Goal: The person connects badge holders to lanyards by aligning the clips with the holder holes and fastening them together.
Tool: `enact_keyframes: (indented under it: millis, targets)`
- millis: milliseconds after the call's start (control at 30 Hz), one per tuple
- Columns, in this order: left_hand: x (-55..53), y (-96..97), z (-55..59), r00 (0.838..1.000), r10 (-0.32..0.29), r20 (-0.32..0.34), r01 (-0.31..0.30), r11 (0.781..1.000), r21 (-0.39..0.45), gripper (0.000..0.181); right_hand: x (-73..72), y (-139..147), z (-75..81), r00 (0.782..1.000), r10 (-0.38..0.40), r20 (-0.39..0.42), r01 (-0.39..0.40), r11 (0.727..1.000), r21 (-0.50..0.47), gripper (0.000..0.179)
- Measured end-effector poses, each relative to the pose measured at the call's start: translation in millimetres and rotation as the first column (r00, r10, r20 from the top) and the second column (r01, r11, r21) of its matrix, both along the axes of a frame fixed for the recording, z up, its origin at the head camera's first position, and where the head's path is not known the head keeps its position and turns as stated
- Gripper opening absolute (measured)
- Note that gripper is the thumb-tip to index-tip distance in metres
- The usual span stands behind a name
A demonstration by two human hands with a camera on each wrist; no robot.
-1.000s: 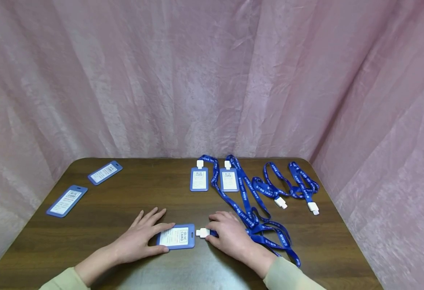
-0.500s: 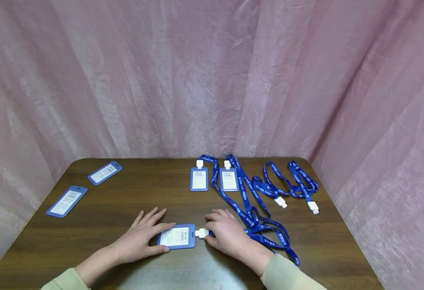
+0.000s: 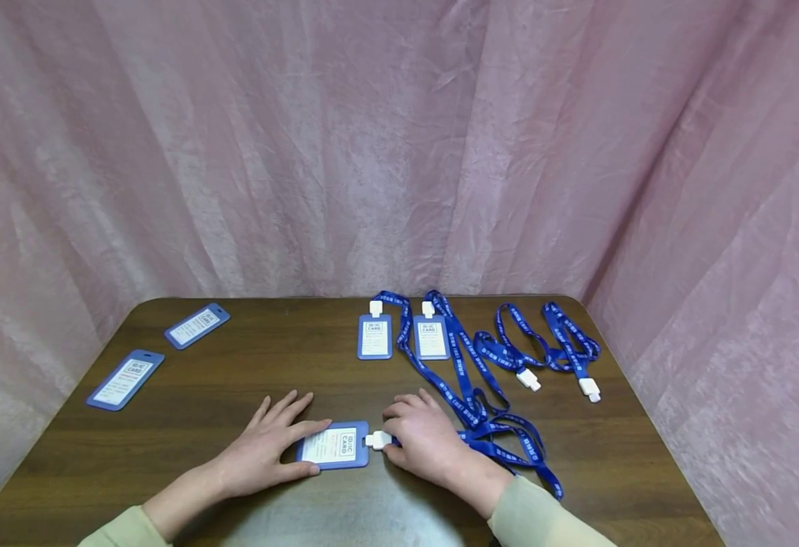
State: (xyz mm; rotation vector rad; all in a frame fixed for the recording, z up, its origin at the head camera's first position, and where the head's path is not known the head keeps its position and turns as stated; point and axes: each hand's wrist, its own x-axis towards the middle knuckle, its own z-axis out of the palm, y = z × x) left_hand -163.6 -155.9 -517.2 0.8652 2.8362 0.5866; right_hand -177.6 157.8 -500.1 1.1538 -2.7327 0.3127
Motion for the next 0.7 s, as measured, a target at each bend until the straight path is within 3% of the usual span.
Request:
enact_keyframes:
  millis: [267,500,700]
  targets:
    - [0.2,0.3,-1.2,1.0,0.011,-0.009,-0.011,1.0,-0.013,0.067,3.1,8.1,-11.6,0.992,-0.031,0.119,0.046,0.991,-0.129,0.028]
    - [0.4,-0.3,-3.0,1.0,0.012,-0.018,-0.012,1.0,-0.011,0.067,4.0,12.6,-14.6,0.979,-0.032,0.201,0.067,0.983,-0.17,0.029]
    - [-0.3,-0.1,-4.4,1.0,0.012,-0.016,-0.012,1.0,0.002,0.067,1.9,13.6,-18.9,0.961,-0.08,0.266,0.141,0.965,-0.223,0.031]
